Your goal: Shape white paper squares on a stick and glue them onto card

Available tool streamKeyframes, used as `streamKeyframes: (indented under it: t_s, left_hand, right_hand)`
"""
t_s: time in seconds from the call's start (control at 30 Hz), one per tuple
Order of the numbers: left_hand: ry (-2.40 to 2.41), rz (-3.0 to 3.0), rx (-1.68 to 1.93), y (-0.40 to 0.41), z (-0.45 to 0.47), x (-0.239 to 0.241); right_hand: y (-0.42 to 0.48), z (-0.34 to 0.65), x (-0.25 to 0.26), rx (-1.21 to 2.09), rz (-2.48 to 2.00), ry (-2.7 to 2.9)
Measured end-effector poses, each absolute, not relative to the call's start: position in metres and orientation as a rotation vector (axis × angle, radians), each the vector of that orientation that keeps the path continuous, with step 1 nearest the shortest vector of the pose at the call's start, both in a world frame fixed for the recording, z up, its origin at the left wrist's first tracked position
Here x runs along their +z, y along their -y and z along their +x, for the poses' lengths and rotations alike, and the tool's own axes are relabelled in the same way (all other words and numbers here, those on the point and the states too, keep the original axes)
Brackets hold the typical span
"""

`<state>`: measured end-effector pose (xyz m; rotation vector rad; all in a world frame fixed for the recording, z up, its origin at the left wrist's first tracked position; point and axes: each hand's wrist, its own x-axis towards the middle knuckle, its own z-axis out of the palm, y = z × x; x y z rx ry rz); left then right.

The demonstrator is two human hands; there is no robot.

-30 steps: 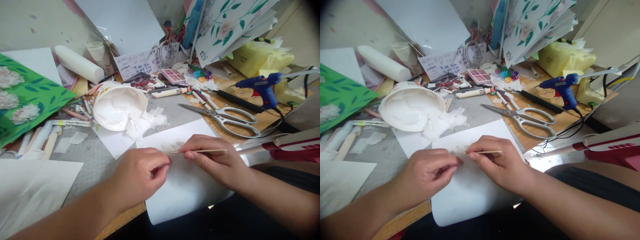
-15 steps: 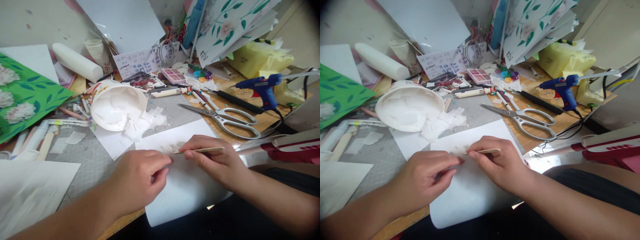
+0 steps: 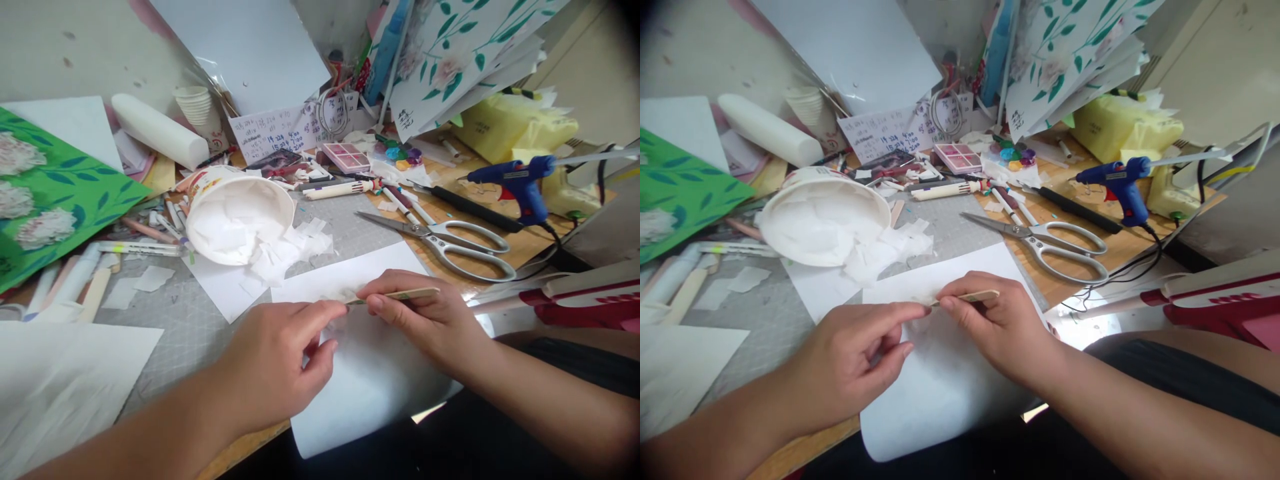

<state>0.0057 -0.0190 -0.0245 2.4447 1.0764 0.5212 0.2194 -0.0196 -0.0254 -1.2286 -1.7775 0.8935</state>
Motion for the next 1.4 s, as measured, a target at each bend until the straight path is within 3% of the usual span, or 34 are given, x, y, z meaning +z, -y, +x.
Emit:
streamKeyframes:
  t_s: [0.33, 0.67, 1.1, 1.27, 1.4]
  left_hand:
    - [-1.003, 2.53, 0.365, 0.017, 0.006, -0.022]
    - [-1.002, 2.525, 0.371, 0.018, 0.004, -0.028]
    - [-1.008, 2.547, 0.369, 0.02, 0.004, -0.025]
    - [-1.013, 2.545, 0.354, 0.02, 0.003, -0.027]
    - [-0.993, 2.539, 0.397, 0.02, 0.003, -0.029]
  right_hand:
    - [0.012, 0.229, -0.033, 1.243, -1.131, 1.369]
    - [-0.058, 0.224, 0.002, 0.712, -1.203, 1.971]
    - [-0.084, 0.172, -0.023, 0.571, -1.219, 2.396]
    - [-0.087, 0.172, -0.017, 0.677, -1.273, 2.257]
    - [-0.075, 0.187, 0.0, 0.969, -1.355, 2.084]
